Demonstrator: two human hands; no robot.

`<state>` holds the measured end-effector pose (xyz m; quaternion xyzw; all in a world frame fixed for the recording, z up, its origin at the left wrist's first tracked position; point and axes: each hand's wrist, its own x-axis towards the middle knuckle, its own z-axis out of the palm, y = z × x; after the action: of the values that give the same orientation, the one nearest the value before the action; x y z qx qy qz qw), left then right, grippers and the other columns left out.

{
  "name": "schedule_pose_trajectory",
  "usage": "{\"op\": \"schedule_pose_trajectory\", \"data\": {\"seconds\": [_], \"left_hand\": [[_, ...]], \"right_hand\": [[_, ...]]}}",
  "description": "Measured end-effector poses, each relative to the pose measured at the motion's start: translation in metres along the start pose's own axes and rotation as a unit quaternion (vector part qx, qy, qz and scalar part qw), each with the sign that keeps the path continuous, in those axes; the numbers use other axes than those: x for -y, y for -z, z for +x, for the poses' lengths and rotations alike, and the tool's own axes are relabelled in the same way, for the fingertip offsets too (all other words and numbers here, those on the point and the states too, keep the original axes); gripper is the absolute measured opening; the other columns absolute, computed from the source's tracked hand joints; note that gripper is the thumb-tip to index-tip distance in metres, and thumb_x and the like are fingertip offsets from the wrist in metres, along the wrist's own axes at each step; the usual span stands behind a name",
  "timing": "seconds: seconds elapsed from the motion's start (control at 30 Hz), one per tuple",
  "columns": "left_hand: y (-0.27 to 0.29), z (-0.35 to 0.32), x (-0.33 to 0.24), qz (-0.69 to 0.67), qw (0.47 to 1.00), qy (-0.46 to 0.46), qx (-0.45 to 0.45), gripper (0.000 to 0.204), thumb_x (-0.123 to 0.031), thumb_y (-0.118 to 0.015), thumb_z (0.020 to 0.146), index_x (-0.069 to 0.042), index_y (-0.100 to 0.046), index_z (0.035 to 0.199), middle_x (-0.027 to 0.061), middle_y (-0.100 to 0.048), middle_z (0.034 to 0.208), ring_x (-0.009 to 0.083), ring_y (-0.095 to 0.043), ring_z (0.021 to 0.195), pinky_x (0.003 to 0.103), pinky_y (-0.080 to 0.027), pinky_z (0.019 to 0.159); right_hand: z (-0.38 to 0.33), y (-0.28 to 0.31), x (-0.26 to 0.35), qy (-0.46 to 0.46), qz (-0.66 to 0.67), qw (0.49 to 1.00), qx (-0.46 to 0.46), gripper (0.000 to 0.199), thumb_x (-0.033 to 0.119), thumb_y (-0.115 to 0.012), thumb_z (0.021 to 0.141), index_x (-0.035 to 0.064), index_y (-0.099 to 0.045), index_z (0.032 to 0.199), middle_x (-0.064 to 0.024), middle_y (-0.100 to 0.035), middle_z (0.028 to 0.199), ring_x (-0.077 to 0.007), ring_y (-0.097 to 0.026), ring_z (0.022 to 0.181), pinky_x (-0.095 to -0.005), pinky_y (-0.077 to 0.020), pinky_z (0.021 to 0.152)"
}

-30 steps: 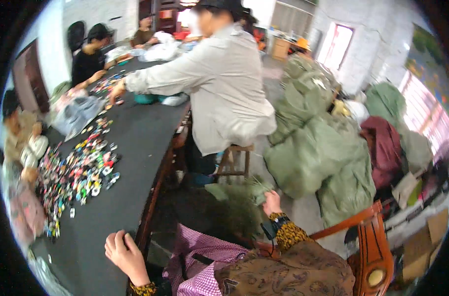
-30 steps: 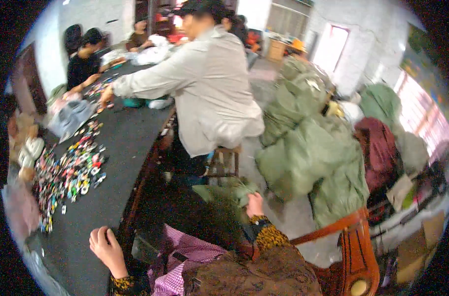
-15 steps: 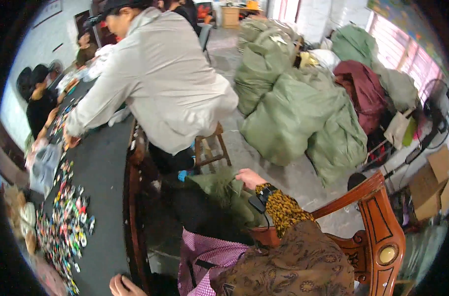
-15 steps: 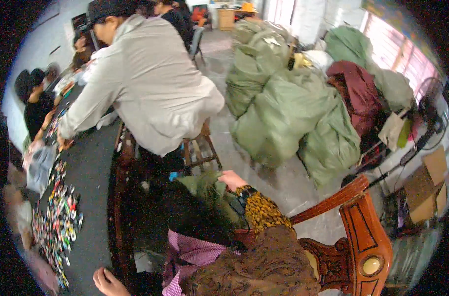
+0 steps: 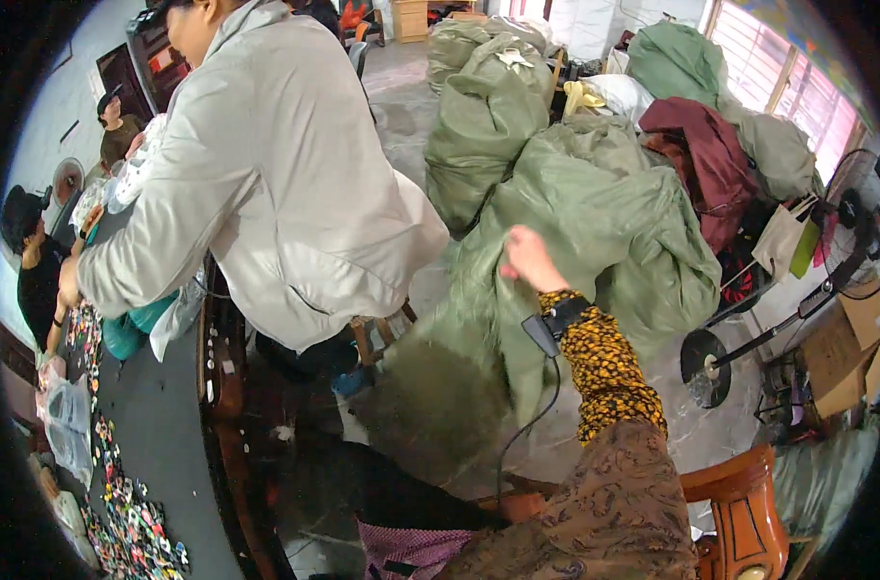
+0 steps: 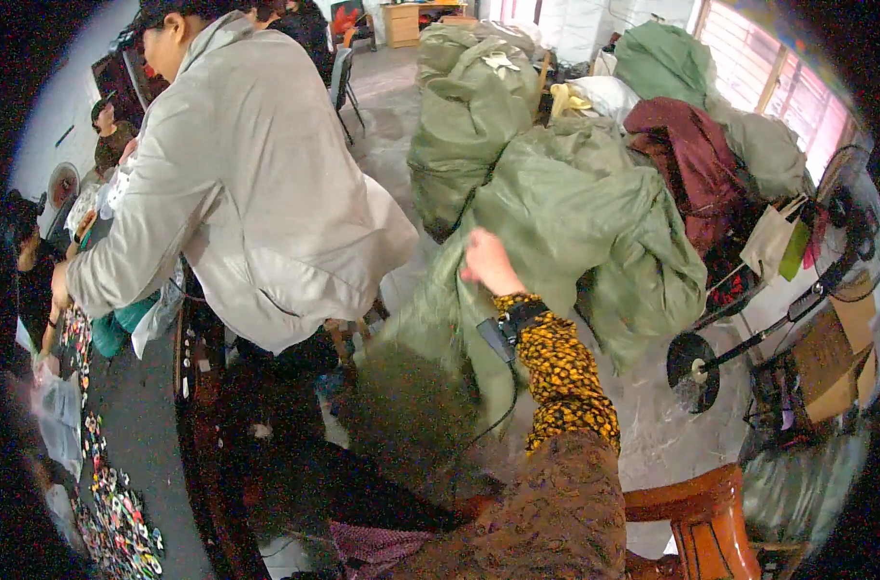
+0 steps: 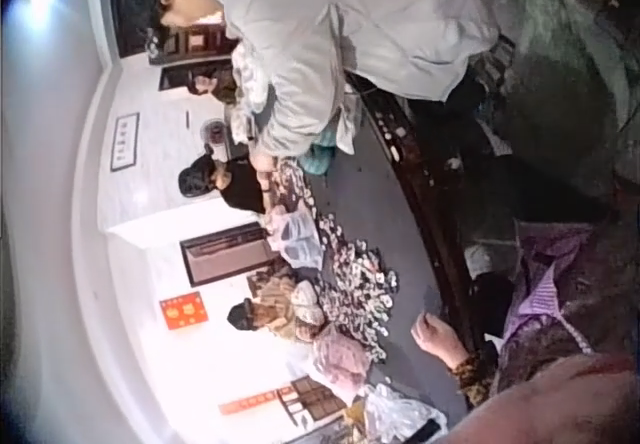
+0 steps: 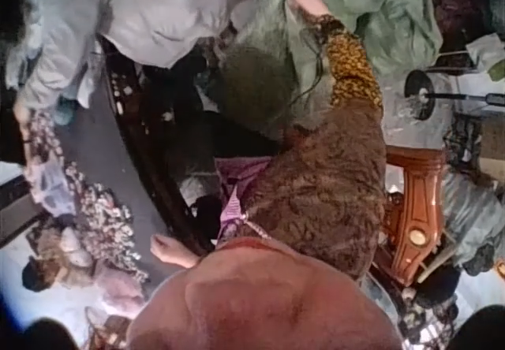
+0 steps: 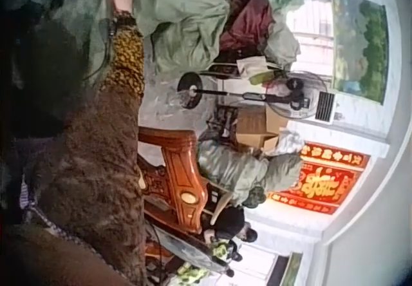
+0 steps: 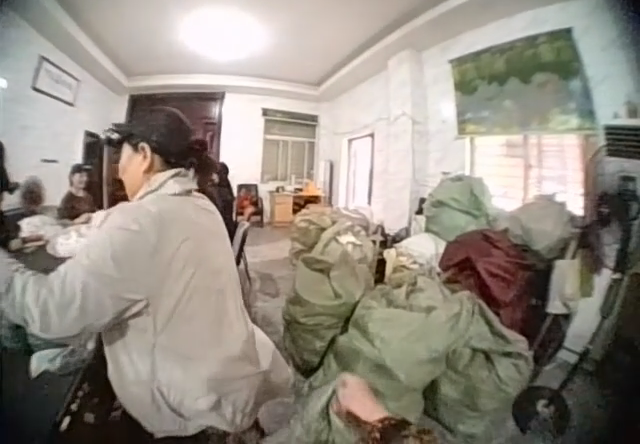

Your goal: Decorate clog-style shoes by inserting small charms into the ventilation holes.

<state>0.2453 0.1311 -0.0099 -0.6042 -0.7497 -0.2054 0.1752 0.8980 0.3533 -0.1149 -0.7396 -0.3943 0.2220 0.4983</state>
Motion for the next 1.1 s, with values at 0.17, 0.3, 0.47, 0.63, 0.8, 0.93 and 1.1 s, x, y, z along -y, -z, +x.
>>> {"op": "schedule_pose_trajectory", "data": {"seconds": [0.17, 0.3, 0.47, 0.63, 0.8, 0.93, 1.1], "left_hand": [[-0.012, 0.028, -0.033, -0.029, 0.997, -0.060, 0.026, 0.013, -0.003, -0.061, 0.086, 0.005, -0.064, 0.094, 0.0217, -0.061, 0.086, 0.0371, -0.058, 0.080, 0.043, -0.048, 0.076], [-0.022, 0.038, -0.039, -0.059, 0.995, -0.080, 0.008, 0.012, -0.004, -0.059, 0.087, 0.005, -0.063, 0.093, 0.0207, -0.060, 0.085, 0.0375, -0.057, 0.081, 0.043, -0.047, 0.076], [-0.020, 0.046, -0.048, -0.099, 0.992, -0.082, 0.020, 0.011, -0.003, -0.060, 0.085, 0.004, -0.063, 0.092, 0.0211, -0.060, 0.086, 0.0385, -0.057, 0.081, 0.044, -0.047, 0.075], [-0.020, 0.056, -0.056, -0.118, 0.988, -0.090, 0.035, 0.015, -0.004, -0.061, 0.082, 0.004, -0.063, 0.095, 0.0225, -0.060, 0.091, 0.0402, -0.057, 0.083, 0.045, -0.047, 0.076], [-0.015, 0.052, -0.051, -0.074, 0.987, -0.109, 0.092, 0.030, -0.014, -0.066, 0.081, 0.002, -0.059, 0.106, 0.0240, -0.058, 0.104, 0.0420, -0.056, 0.093, 0.046, -0.047, 0.081], [-0.020, 0.050, -0.049, -0.029, 0.985, -0.121, 0.116, 0.044, -0.023, -0.069, 0.079, 0.000, -0.055, 0.115, 0.0237, -0.056, 0.112, 0.0422, -0.055, 0.099, 0.048, -0.045, 0.085], [-0.021, 0.064, -0.081, -0.170, 0.963, -0.155, 0.139, 0.047, -0.019, -0.071, 0.078, 0.001, -0.053, 0.117, 0.0233, -0.056, 0.114, 0.0419, -0.053, 0.103, 0.047, -0.044, 0.089]], "right_hand": [[0.007, 0.022, 0.078, 0.212, 0.289, 0.917, -0.175, 0.017, 0.000, -0.043, 0.088, -0.0002, -0.052, 0.103, -0.0074, -0.060, 0.091, -0.0144, -0.062, 0.081, -0.0272, -0.0505, 0.069], [-0.018, 0.015, 0.090, 0.297, 0.084, 0.932, -0.191, 0.026, -0.001, -0.049, 0.083, -0.0021, -0.051, 0.109, -0.0123, -0.060, 0.093, -0.0150, -0.054, 0.088, -0.0298, -0.0449, 0.079], [-0.050, -0.025, 0.028, 0.201, -0.151, 0.951, 0.179, 0.012, 0.008, -0.051, 0.081, -0.0018, -0.044, 0.085, -0.0164, -0.046, 0.073, -0.0274, -0.046, 0.070, -0.0400, -0.0434, 0.066], [-0.117, -0.076, -0.040, 0.167, -0.339, 0.655, 0.654, 0.032, 0.015, -0.055, 0.075, -0.0054, -0.056, 0.099, -0.0190, -0.061, 0.083, -0.0268, -0.062, 0.072, -0.0392, -0.0505, 0.063], [-0.156, -0.072, 0.003, -0.079, -0.259, 0.495, 0.825, 0.034, 0.017, -0.052, 0.082, -0.0039, -0.053, 0.109, -0.0109, -0.059, 0.087, -0.0191, -0.063, 0.074, -0.0338, -0.0521, 0.060], [-0.118, -0.041, 0.029, -0.075, -0.252, 0.572, 0.777, 0.033, 0.020, -0.053, 0.084, -0.0010, -0.053, 0.110, -0.0092, -0.059, 0.091, -0.0175, -0.062, 0.070, -0.0300, -0.0523, 0.058], [-0.072, -0.015, 0.091, -0.026, -0.191, 0.775, 0.602, 0.019, 0.014, -0.052, 0.083, 0.0010, -0.056, 0.096, -0.0052, -0.059, 0.081, -0.0167, -0.061, 0.069, -0.0283, -0.0511, 0.055]]}}
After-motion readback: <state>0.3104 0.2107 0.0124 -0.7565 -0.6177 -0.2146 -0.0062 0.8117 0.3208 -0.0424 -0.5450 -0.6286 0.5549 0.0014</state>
